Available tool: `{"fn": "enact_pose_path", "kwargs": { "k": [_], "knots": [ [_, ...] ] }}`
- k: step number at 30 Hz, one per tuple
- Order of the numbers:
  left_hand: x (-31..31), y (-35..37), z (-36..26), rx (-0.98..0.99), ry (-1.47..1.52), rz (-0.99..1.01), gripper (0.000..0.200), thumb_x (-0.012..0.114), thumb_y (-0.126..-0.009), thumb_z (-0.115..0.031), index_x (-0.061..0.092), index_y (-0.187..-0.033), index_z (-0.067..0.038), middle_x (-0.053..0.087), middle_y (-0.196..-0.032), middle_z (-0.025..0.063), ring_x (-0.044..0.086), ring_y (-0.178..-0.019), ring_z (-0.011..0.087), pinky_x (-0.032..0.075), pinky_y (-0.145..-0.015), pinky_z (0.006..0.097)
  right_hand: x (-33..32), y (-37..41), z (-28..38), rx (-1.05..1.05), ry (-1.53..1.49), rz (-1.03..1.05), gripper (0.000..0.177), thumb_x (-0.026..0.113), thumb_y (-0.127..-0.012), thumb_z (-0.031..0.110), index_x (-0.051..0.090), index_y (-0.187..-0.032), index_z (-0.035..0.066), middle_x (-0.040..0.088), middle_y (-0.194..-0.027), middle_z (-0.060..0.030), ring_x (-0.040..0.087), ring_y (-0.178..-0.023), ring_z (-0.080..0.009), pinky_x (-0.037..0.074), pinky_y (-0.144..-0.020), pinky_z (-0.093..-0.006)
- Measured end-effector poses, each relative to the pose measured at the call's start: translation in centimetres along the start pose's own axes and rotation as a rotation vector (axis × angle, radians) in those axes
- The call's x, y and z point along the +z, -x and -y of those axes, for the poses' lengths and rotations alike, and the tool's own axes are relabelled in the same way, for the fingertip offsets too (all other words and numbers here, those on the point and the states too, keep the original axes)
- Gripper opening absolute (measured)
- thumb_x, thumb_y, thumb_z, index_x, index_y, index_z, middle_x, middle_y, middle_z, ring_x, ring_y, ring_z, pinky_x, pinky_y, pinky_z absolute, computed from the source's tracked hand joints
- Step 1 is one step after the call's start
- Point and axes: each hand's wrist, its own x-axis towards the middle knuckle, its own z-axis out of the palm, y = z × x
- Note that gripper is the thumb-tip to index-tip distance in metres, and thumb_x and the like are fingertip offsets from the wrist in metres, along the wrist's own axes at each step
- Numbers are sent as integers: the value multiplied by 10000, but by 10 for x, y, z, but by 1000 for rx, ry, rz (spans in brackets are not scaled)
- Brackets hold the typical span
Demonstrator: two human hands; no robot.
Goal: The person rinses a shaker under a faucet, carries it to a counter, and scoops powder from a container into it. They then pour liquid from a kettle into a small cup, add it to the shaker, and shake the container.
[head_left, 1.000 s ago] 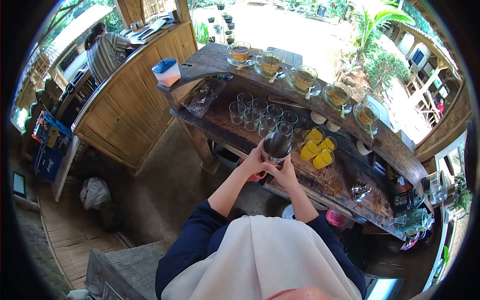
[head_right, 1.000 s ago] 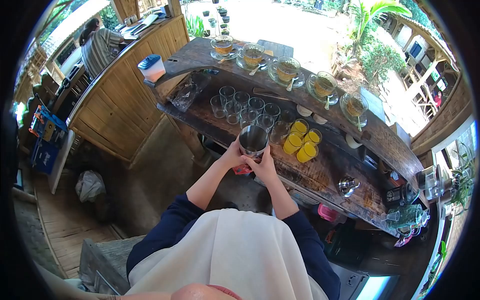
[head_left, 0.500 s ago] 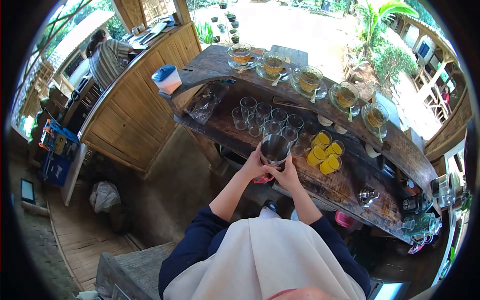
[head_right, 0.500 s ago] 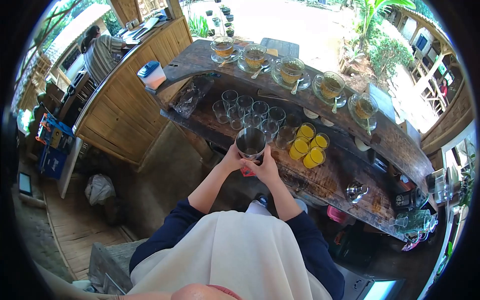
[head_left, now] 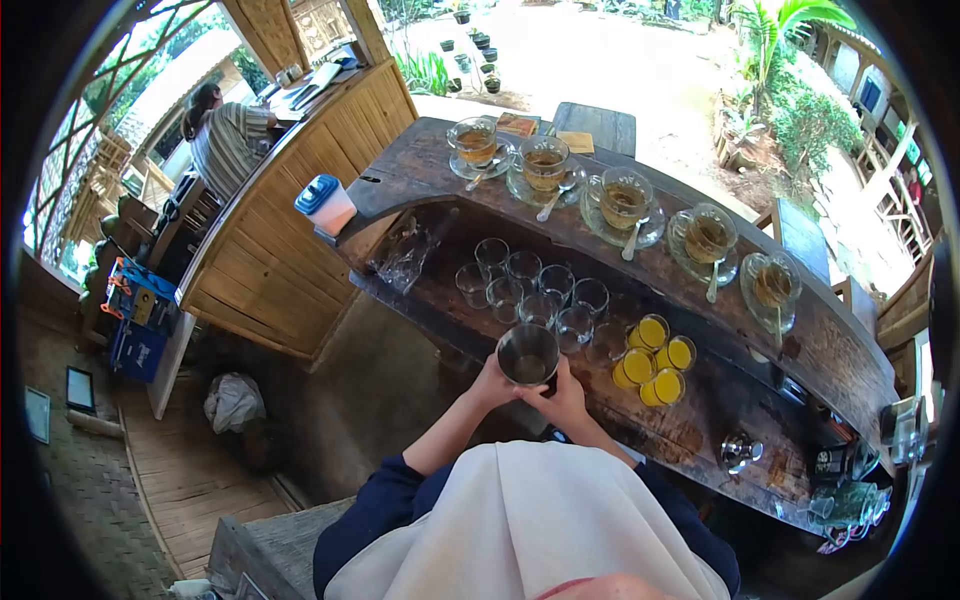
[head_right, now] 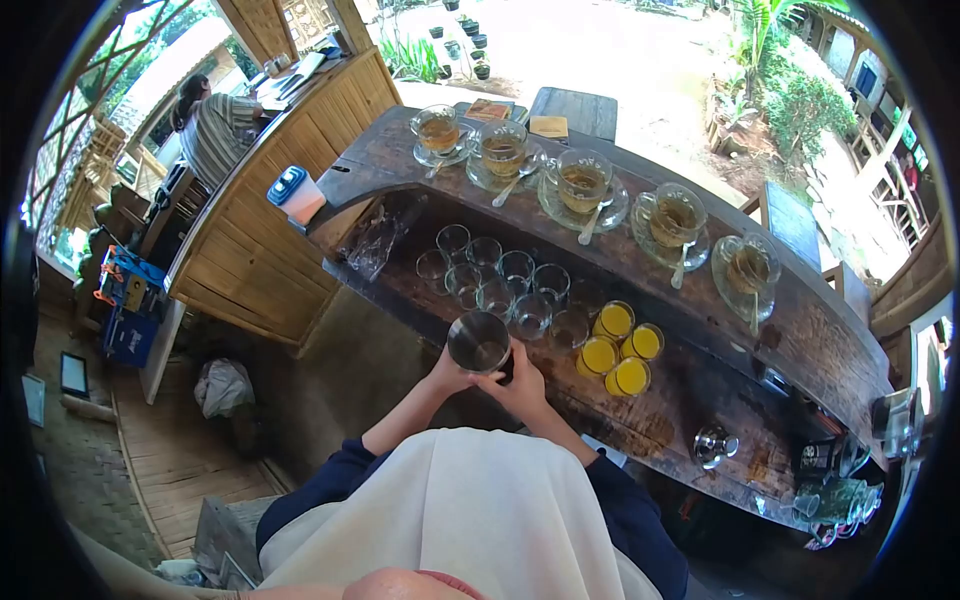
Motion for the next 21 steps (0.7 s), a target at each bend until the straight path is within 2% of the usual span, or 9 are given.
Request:
{"fn": "enact_pose_path", "kwargs": {
  "k": [2, 6, 12, 14, 16, 17, 18, 20, 21],
  "knots": [
    [-3, 0, 6, 10, -91, 26, 671, 872, -615, -155, 545, -1192, -61, 605, -1149, 59, 569, -1080, 176, 451, -930, 338, 2, 1, -1, -6, 17, -19, 828, 821, -675, 392, 376, -1302, 86, 615, -1117, -166, 638, -999, -323, 515, -809, -386],
    [-6, 0, 8, -48, -61, 12, 666, 875, -613, -174, 550, -1184, -64, 613, -1128, 62, 582, -1051, 178, 461, -908, 334, 2, -1, 2, -26, 25, -29, 827, 820, -674, 381, 385, -1309, 78, 619, -1104, -168, 644, -986, -319, 521, -802, -378],
    [-26, -15, 2, -15, -95, 193, 718, 881, -594, -193, 528, -1203, -53, 536, -1242, 97, 501, -1170, 225, 409, -966, 365, 13, -2, 8, -45, 173, -144, 809, 807, -676, 388, 410, -1287, 36, 616, -1095, -167, 654, -949, -316, 532, -771, -377],
    [-38, -22, -1, -11, -78, 380, 891, 846, -621, -170, 356, -1357, -56, 435, -1338, 143, 441, -1250, 285, 370, -1030, 386, 22, 0, 4, -35, 270, -190, 812, 805, -670, 407, 423, -1280, 33, 616, -1086, -166, 656, -936, -320, 534, -760, -382],
    [-50, -31, -16, -48, -46, 476, 884, 831, -644, -178, 340, -1369, -57, 418, -1351, 153, 433, -1259, 300, 370, -1033, 394, 31, 1, -2, -7, 428, -236, 806, 807, -645, 452, 477, -1250, 33, 616, -1074, -161, 660, -907, -326, 539, -730, -393],
    [-58, -35, -19, -88, -30, 530, 876, 816, -668, -186, 323, -1380, -58, 401, -1365, 162, 424, -1268, 315, 369, -1035, 403, 34, 1, -5, 12, 441, -265, 806, 807, -645, 452, 477, -1250, 33, 616, -1074, -161, 660, -907, -326, 539, -730, -393],
    [-67, -36, -15, -22, -124, 568, 816, 767, -729, -202, 312, -1391, -60, 370, -1382, 186, 409, -1276, 352, 372, -1037, 414, 36, 0, -2, -11, 411, -310, 784, 813, -635, 453, 508, -1223, 36, 616, -1074, -157, 664, -897, -323, 540, -724, -392],
    [-85, -38, -7, -11, -158, 660, 781, 747, -763, -212, 306, -1389, -58, 365, -1383, 181, 410, -1272, 348, 375, -1036, 407, 42, 0, 0, -22, 395, -367, 762, 820, -624, 454, 538, -1197, 39, 615, -1075, -153, 667, -886, -320, 540, -717, -390],
    [-93, -40, -5, -2, -208, 721, 748, 727, -796, -222, 300, -1387, -57, 359, -1383, 176, 412, -1268, 344, 378, -1035, 400, 45, 1, -1, -43, 389, -414, 705, 830, -611, 449, 580, -1132, 45, 634, -1044, -144, 670, -874, -312, 536, -728, -381]
  ]
}}
